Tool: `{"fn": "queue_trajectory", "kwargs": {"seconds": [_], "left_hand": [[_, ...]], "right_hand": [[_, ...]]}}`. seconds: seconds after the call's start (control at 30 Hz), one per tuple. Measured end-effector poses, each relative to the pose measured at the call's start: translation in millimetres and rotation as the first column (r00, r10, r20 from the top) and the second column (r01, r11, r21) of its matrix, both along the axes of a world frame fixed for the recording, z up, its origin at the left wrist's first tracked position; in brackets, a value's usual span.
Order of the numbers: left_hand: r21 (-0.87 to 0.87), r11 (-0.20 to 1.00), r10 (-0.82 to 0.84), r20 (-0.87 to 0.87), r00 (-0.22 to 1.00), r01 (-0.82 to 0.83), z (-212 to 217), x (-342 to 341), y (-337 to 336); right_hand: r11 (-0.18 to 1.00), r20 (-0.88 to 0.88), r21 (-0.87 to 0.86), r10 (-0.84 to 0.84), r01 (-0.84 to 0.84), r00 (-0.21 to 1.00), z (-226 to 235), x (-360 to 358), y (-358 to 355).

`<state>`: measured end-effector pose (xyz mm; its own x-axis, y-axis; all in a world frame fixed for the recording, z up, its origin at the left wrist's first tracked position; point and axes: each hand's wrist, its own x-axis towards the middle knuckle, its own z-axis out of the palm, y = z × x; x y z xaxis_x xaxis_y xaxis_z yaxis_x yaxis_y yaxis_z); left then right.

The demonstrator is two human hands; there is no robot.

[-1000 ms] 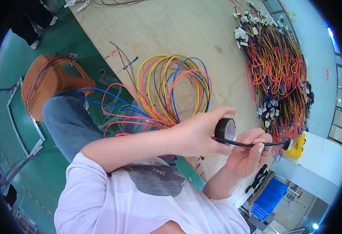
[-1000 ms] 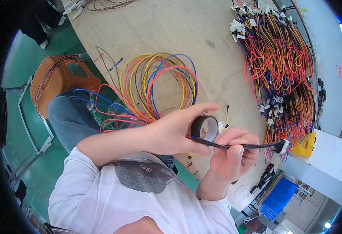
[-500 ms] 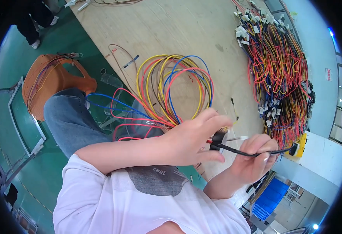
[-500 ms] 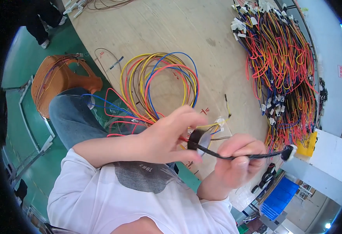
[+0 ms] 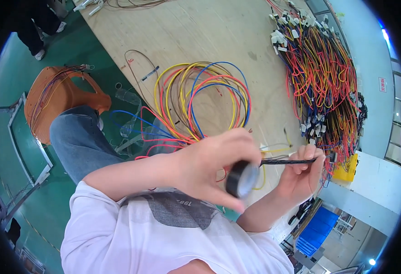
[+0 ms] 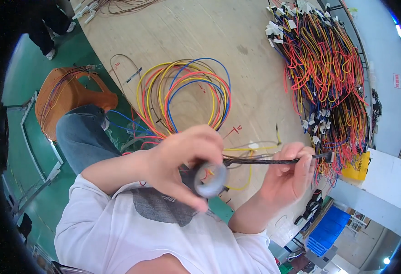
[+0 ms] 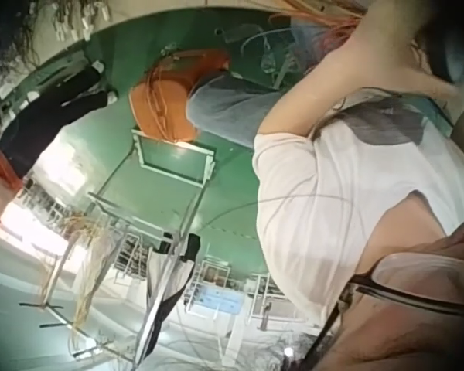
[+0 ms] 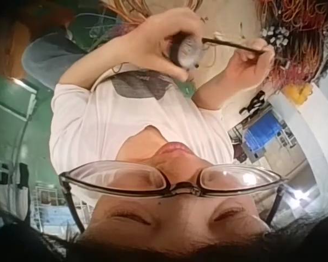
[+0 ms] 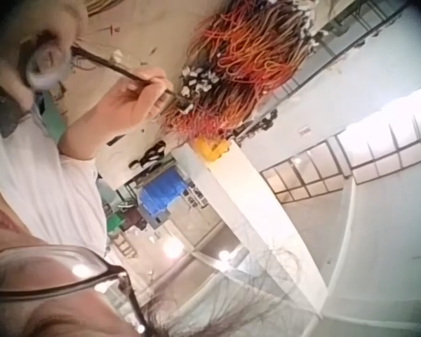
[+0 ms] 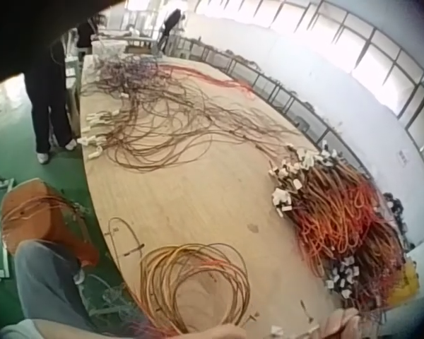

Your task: Wrapping electrical wire bundle connectors with black electrical tape in a factory setting.

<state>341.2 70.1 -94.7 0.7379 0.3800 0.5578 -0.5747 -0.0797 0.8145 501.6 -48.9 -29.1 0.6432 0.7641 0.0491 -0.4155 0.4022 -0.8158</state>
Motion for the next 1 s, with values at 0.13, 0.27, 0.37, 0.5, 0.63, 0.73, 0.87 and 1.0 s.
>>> {"fn": "queue_trajectory", "kwargs": {"seconds": [0.13, 0.27, 0.37, 0.5, 0.63, 0.73, 0.87, 1.0], "left_hand": [[0.014, 0.998, 0.056, -0.266, 0.962, -0.054, -7, 11, -15], [-0.068, 0.979, 0.115, -0.602, 0.79, -0.194, 0, 29, -17], [-0.568, 0.823, -0.268, -0.332, 0.904, 0.035, -1, 30, -14], [-0.965, 0.2, -0.433, 0.07, 0.899, 0.172, -4, 18, -4], [-0.226, 0.973, 0.056, 0.015, 0.998, -0.051, -10, 7, -9], [0.033, 0.999, -0.011, -0.132, 0.991, 0.016, -8, 2, -5], [-0.01, 0.959, 0.233, -0.545, 0.805, -0.284, -2, 28, -22], [-0.405, 0.905, -0.094, -0.49, 0.867, -0.131, -10, 36, -12]], "right_hand": [[0.999, 0.425, -0.008, -0.037, 0.045, 0.904, 5, -11, 4], [0.999, 0.521, -0.033, 0.043, -0.03, 0.853, 6, -24, 8], [0.999, 0.378, 0.015, 0.036, -0.045, 0.925, 2, -16, 8], [0.996, 0.188, -0.041, -0.069, 0.078, 0.98, -3, 1, 4], [0.985, 0.204, -0.095, -0.123, 0.145, 0.971, -1, 7, 3], [0.976, 0.294, -0.096, -0.158, 0.194, 0.943, 8, 1, 7], [0.998, 0.556, -0.04, -0.015, 0.045, 0.831, 10, -9, 5], [0.993, 0.414, -0.057, -0.074, 0.107, 0.907, 7, -11, 9]]}}
